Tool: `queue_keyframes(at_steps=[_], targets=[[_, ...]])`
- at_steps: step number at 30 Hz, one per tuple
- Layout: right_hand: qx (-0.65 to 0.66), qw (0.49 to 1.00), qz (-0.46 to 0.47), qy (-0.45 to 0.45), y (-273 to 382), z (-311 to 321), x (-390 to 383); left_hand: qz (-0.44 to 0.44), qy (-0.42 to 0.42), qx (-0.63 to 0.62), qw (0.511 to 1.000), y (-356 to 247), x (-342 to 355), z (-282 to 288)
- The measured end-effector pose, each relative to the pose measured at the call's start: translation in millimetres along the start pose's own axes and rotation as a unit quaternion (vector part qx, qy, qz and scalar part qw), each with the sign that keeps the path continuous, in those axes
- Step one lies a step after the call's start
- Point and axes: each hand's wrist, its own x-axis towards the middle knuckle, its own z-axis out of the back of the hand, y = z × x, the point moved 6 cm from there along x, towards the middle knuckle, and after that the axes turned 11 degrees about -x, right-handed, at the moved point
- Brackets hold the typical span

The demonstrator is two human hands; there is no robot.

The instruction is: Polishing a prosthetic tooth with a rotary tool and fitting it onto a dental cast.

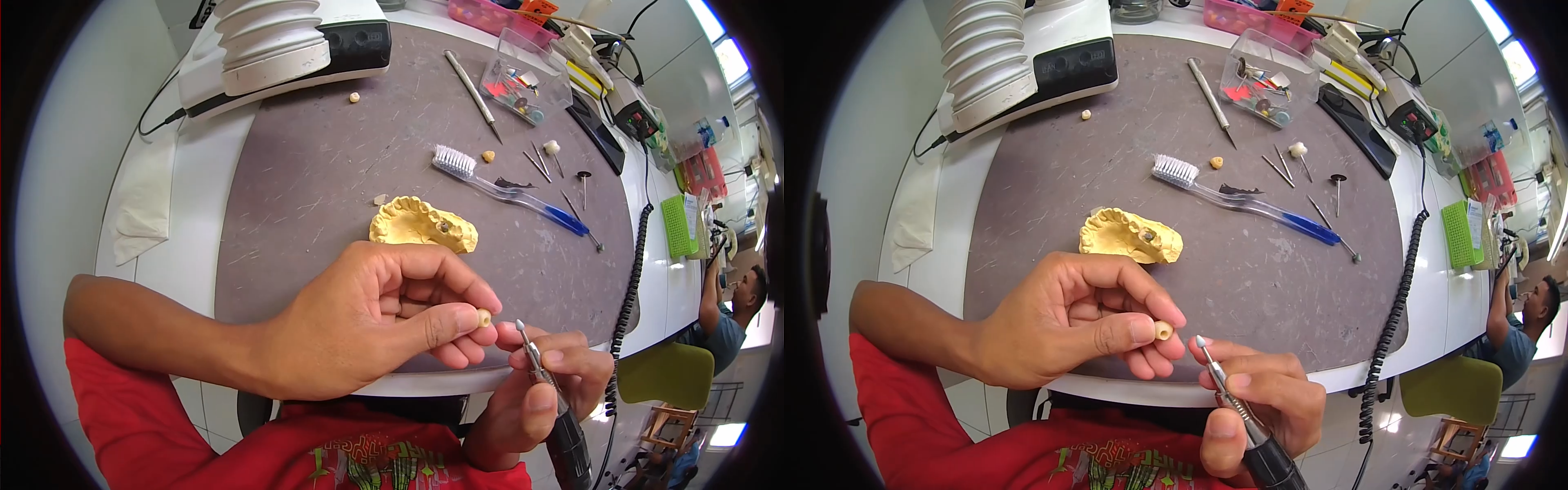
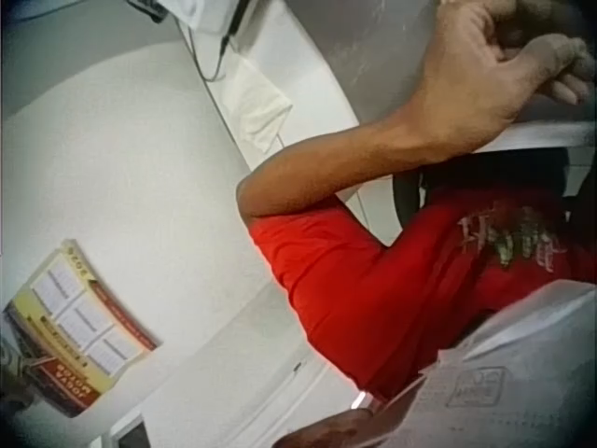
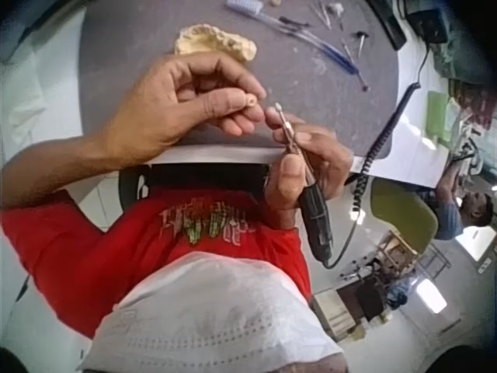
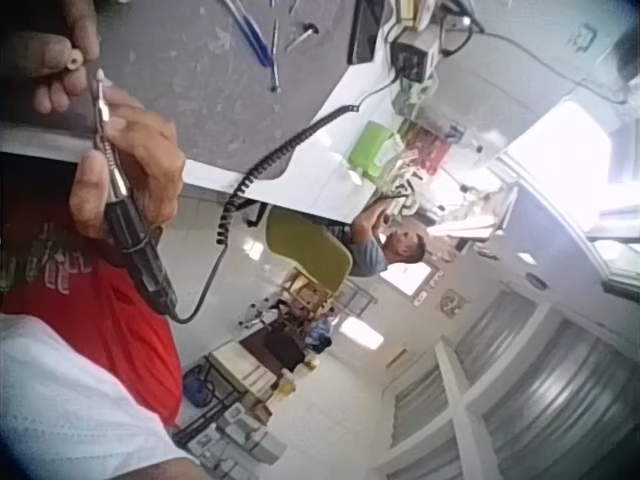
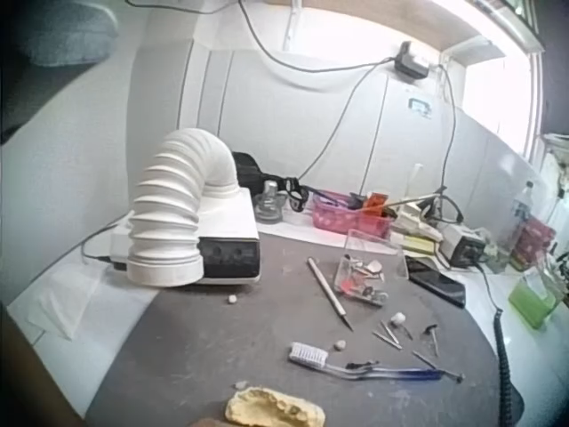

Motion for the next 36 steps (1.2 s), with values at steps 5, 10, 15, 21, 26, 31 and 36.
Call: queue_keyframes(at_steps=[5,10,15,21,26,31,36], targets=[[-0.012,1.000,-0.016,0.001,1.0,-0.8,-0.3,0.000,0.000,-0.003,1.000,0.6,0.3,0.4],[-0.004,1.000,-0.015,-0.002,-0.6,0.9,1.7,-0.014,0.003,-0.003,1.000,-0.9,1.8,-0.7],[0.006,1.000,-0.017,0.002,-2.5,-0.6,0.7,-0.022,0.002,-0.001,1.000,-0.9,1.2,0.2],[0.017,1.000,-0.002,0.012,-2.9,-0.5,0.1,-0.024,0.003,0.001,1.000,-0.8,1.2,0.9],[0.029,0.999,0.024,0.033,-2.6,-2.3,-0.4,-0.018,0.001,0.007,1.000,0.0,0.8,1.7],[0.050,0.998,0.021,0.029,-3.3,-3.2,-1.2,-0.003,-0.017,0.012,1.000,0.4,0.2,3.6],[0.053,0.998,0.018,0.031,-2.3,-5.3,-0.3,-0.014,-0.017,0.021,1.000,0.6,0.5,4.2]])
